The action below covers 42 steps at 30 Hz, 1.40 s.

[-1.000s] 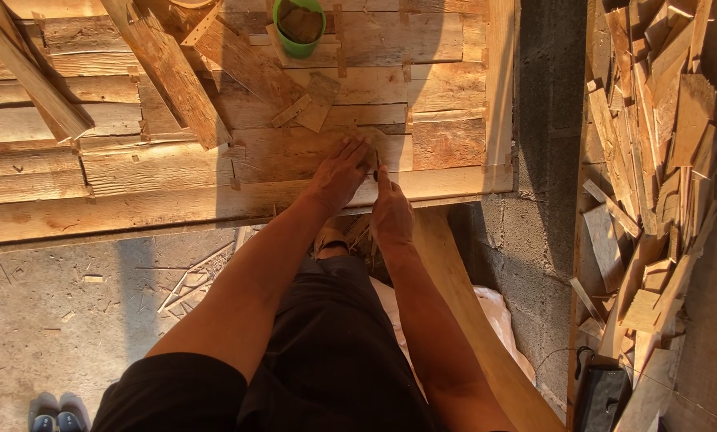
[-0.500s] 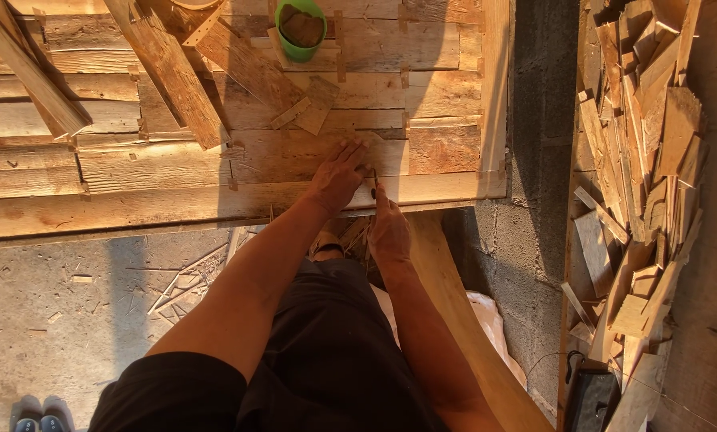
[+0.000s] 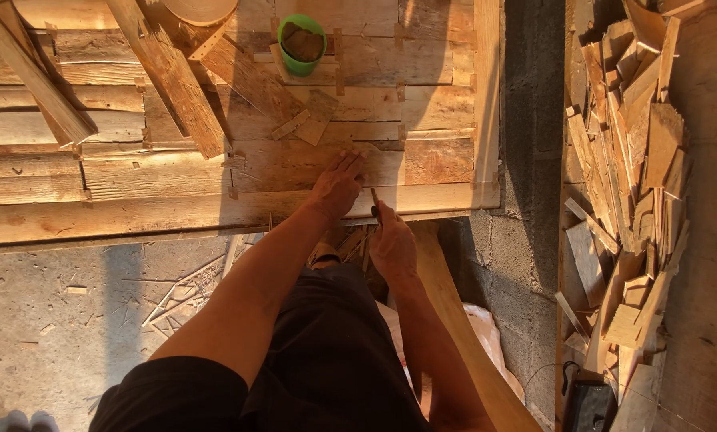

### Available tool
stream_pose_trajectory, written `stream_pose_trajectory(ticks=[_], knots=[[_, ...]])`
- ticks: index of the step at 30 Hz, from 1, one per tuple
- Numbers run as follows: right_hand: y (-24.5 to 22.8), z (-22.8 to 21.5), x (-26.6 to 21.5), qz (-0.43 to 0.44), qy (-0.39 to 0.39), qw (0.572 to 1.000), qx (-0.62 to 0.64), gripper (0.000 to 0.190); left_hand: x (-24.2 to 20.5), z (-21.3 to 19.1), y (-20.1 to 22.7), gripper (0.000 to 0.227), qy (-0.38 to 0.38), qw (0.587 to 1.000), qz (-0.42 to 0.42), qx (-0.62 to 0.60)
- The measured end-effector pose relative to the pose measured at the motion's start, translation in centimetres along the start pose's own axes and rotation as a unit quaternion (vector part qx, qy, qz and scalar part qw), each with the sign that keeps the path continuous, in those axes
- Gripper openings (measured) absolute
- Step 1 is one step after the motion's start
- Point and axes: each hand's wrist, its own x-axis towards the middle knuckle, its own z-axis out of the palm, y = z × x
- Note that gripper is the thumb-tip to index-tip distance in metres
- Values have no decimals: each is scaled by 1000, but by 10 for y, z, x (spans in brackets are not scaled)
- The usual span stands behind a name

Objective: The recorder uses a utility knife to cut and remove small sections of a wooden panel and fits in wood pieces to patch the holes.

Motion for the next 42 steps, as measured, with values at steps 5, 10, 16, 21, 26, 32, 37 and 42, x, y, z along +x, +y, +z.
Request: stream_pose_trajectory(ticks=[5, 10, 16, 21, 26, 32, 37, 42], knots=[[-12, -5, 29, -6, 44, 996, 72, 47, 2, 29, -6, 28, 30, 999, -10, -23], [-6, 18, 68, -13, 62, 995, 73, 48, 0, 23, -6, 31, 53, 997, -11, -57], [-2, 29, 82, -21, 57, 997, 46, 58, 1, 10, -3, 34, 16, 1000, 0, -20], [-1, 32, 82, -11, 50, 998, 38, 59, 1, 6, -2, 40, -22, 1000, 4, 10], [-2, 29, 83, 2, 38, 999, 37, 57, -1, 12, -4, 37, 5, 1000, 1, -21], [-8, 23, 86, 0, 35, 999, 5, 56, -1, 15, -5, 37, 27, 999, 4, -29], [-13, 15, 92, 4, 13, 999, -30, 60, 2, 17, -5, 36, 30, 999, 18, -5], [-22, 4, 93, 22, -22, 998, -48, 59, 0, 20, -4, 37, 38, 999, -2, -29]])
